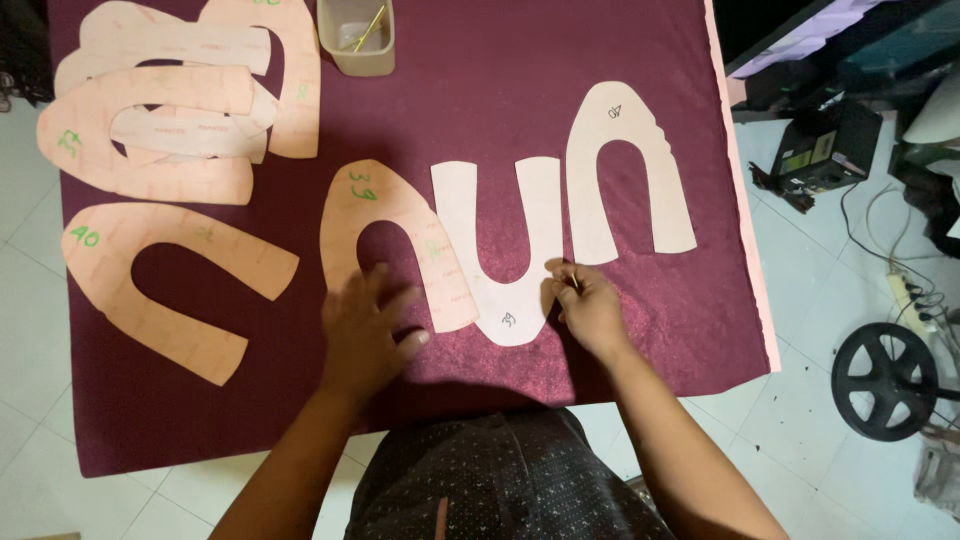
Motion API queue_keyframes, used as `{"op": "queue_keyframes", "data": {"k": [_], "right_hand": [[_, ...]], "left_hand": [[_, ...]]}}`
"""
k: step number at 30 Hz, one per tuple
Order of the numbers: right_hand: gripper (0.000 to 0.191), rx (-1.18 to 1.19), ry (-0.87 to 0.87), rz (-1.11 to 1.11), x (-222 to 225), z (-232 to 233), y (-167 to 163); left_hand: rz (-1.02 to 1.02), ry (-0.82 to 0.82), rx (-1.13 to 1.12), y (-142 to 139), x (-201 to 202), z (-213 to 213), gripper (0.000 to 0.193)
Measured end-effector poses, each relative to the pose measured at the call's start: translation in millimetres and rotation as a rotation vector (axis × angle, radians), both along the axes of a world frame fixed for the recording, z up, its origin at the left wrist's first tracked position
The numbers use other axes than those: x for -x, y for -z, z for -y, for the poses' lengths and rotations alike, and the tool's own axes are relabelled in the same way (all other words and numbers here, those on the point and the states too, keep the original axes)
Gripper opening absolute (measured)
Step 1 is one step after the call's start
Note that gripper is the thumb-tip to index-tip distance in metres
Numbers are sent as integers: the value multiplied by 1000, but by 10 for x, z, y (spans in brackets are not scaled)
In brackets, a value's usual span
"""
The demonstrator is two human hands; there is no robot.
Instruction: The person places shoe-shaped paper templates on a maroon fabric and uses a small stick to trace the outlines. They reposition the templates multiple times to mark additional areas on the fabric.
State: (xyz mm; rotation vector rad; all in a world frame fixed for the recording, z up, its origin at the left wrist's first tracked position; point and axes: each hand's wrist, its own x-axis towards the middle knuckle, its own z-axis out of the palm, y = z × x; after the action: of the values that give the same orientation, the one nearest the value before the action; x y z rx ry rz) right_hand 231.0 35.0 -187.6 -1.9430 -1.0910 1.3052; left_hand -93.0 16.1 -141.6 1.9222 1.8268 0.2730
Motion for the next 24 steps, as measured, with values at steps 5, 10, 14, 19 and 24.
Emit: {"op": "queue_keyframes", "data": {"k": [5, 10, 14, 19, 24], "right_hand": [[40, -170, -275, 452, -34, 58, -50], [52, -126, -258, 482, -85, 89, -25], [55, -79, -244, 497, -90, 92, -28], [58, -118, -251, 464, -60, 97, -82], [57, -134, -277, 464, -11, 79, -160]], "left_hand": [[-265, 262, -9, 243, 132, 64, 62], [-393, 74, -63, 250, 603, 98, 56], [-302, -69, -79, 57, 689, 61, 61], [-208, 356, -59, 23, 401, 58, 58], [-282, 379, -13, 58, 604, 83, 41]]}}
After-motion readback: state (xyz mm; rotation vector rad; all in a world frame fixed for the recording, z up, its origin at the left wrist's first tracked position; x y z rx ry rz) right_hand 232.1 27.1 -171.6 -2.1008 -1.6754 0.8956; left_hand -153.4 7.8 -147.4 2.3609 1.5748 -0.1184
